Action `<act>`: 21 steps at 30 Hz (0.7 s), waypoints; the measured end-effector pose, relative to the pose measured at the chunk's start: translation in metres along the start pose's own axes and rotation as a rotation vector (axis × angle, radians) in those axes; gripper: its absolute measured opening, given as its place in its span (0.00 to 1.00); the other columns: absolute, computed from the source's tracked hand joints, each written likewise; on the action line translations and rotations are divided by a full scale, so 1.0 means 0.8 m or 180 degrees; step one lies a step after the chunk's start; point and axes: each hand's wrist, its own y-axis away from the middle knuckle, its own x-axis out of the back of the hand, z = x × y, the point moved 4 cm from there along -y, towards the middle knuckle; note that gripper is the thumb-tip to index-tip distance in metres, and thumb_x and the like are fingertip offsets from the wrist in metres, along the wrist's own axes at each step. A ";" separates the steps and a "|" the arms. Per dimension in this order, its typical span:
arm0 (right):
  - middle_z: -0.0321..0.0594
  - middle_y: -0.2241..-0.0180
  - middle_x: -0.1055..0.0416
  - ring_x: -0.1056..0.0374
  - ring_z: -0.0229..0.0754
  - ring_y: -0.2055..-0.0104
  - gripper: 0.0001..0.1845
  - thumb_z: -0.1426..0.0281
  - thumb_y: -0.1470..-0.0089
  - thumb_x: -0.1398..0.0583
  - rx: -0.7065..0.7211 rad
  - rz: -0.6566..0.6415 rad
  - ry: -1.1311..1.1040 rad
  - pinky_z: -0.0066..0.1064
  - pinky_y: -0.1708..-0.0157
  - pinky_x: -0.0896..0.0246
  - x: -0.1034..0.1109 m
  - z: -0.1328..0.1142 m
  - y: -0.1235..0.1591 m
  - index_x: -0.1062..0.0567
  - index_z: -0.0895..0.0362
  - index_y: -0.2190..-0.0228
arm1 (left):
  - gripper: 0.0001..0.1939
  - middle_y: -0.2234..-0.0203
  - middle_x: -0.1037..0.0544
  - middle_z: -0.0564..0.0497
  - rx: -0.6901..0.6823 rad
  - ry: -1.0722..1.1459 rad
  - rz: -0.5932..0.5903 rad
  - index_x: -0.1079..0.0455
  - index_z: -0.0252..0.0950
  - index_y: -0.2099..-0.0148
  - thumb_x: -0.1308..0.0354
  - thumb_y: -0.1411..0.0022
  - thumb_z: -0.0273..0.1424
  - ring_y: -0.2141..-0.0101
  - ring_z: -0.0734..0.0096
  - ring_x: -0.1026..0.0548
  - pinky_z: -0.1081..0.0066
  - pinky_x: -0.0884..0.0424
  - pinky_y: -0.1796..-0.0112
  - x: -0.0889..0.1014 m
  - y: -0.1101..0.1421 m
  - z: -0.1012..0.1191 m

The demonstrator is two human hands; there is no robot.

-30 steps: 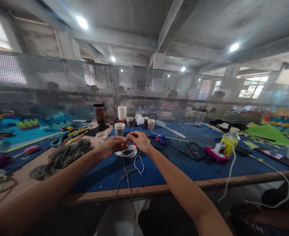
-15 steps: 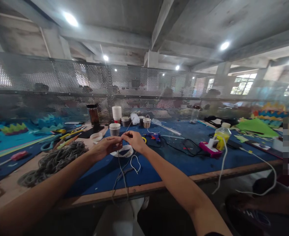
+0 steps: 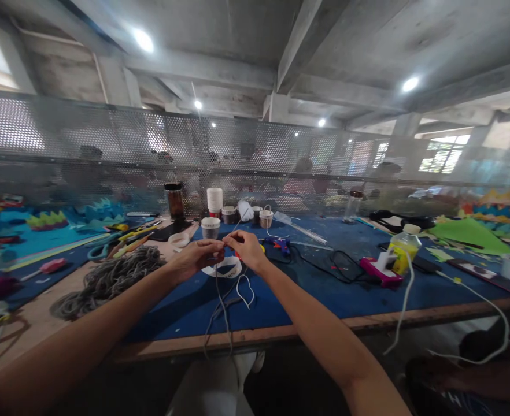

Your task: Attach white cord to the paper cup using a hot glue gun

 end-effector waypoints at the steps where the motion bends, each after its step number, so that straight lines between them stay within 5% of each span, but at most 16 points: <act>1: 0.38 0.72 0.25 0.31 0.38 0.69 0.15 0.59 0.47 0.37 0.0010 -0.0025 0.0000 0.29 0.64 0.37 0.000 0.000 -0.001 0.24 0.60 0.69 | 0.09 0.76 0.24 0.51 0.0004 -0.0002 0.0019 0.22 0.32 0.68 0.30 0.52 0.31 0.72 0.74 0.27 0.69 0.28 0.59 0.001 0.000 -0.001; 7: 0.43 0.67 0.23 0.27 0.41 0.64 0.22 0.55 0.38 0.48 -0.0018 -0.0056 0.0309 0.32 0.61 0.35 0.033 -0.001 -0.005 0.24 0.59 0.61 | 0.09 0.79 0.27 0.53 -0.0061 0.0047 0.0234 0.23 0.30 0.68 0.30 0.53 0.30 0.75 0.78 0.29 0.74 0.29 0.65 0.002 0.000 0.001; 11: 0.45 0.62 0.25 0.29 0.46 0.60 0.13 0.60 0.41 0.43 -0.0366 0.0553 0.2468 0.36 0.57 0.39 0.099 0.012 0.010 0.26 0.57 0.61 | 0.11 0.78 0.25 0.51 -0.0151 0.0021 0.0302 0.23 0.30 0.67 0.30 0.54 0.31 0.75 0.77 0.29 0.75 0.31 0.68 0.003 0.000 0.004; 14: 0.52 0.53 0.29 0.33 0.51 0.49 0.15 0.61 0.41 0.43 -0.1127 0.0446 0.3724 0.38 0.52 0.43 0.138 0.034 0.030 0.29 0.58 0.57 | 0.12 0.77 0.24 0.50 -0.0265 -0.0065 0.0332 0.23 0.30 0.67 0.30 0.54 0.31 0.75 0.76 0.28 0.74 0.31 0.68 0.002 0.000 0.008; 21: 0.56 0.60 0.25 0.28 0.58 0.55 0.25 0.52 0.45 0.43 -0.1879 0.0203 0.3589 0.40 0.60 0.39 0.170 0.077 0.036 0.27 0.61 0.59 | 0.11 0.78 0.23 0.51 -0.0404 -0.0122 0.0489 0.23 0.31 0.68 0.30 0.55 0.31 0.75 0.76 0.28 0.72 0.30 0.66 0.001 0.003 0.012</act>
